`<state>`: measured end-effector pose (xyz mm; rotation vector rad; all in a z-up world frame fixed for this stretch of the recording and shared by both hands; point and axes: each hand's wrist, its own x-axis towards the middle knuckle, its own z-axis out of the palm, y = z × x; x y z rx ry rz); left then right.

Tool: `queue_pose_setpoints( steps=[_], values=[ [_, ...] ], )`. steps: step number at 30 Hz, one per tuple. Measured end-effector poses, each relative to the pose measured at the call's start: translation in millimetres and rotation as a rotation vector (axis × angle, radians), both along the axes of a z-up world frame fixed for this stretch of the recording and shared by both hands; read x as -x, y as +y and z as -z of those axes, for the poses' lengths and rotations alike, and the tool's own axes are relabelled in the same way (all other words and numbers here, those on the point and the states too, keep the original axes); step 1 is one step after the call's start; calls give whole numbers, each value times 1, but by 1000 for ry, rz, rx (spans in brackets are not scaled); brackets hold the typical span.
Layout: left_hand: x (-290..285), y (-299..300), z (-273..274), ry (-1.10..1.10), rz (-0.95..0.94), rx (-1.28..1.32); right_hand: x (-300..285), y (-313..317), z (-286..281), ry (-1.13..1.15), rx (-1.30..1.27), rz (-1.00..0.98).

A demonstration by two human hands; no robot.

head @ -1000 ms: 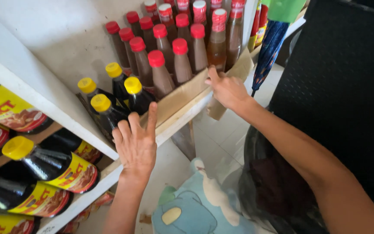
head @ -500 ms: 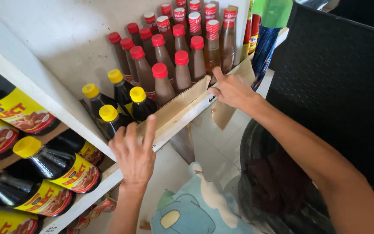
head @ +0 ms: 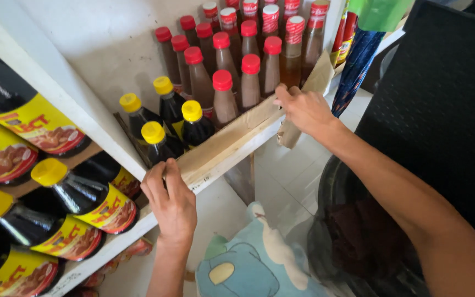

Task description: Wiping condiment bottles with a cloth and placing them neatly on grocery store shelves.

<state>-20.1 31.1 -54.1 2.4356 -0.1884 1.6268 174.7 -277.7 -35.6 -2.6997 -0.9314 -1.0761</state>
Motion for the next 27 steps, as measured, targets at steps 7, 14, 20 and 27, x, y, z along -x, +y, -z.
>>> queue_pose_setpoints(
  steps=[7,14,20,27],
  values=[
    [4,-1,2,-2,18,-30,6,3,4,78,-79,19],
    [32,-6,1,61,-166,-130,35,-12,6,332,-202,97],
    [58,-20,29,42,-125,-75,60,-17,21,519,-142,0],
    [69,-47,70,286,132,0,136,47,29,753,-101,-351]
  ],
)
